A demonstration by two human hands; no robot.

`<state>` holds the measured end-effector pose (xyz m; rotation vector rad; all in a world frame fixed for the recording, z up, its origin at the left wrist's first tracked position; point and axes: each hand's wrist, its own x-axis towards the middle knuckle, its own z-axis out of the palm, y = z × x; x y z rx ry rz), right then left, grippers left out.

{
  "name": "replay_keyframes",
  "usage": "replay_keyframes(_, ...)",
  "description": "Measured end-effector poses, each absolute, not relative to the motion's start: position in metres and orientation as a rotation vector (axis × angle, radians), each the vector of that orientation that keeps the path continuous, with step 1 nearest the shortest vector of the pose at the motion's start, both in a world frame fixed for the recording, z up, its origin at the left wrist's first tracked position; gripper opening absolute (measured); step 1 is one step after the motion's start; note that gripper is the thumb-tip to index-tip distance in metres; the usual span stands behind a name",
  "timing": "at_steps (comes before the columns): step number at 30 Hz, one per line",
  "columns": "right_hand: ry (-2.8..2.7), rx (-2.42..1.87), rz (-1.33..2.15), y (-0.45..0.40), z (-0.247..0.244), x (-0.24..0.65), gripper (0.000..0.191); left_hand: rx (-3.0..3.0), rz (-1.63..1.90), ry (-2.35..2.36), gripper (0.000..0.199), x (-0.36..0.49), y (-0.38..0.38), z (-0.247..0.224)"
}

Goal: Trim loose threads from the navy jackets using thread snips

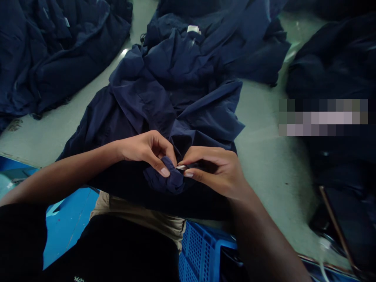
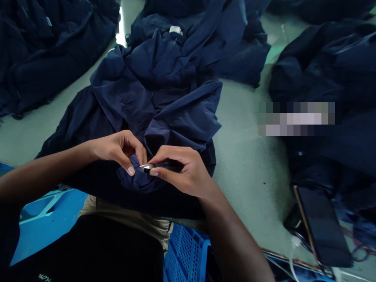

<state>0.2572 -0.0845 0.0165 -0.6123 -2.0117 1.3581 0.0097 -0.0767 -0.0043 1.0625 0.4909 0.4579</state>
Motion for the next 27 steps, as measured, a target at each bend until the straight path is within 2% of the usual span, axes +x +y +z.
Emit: replay_keyframes(27,-2.020,-0.643,1.322,-0.0869,0.0154,0.2556,0.010,1.124,0.590,0.426,0.021,0.0134,-0.0761,-0.0053)
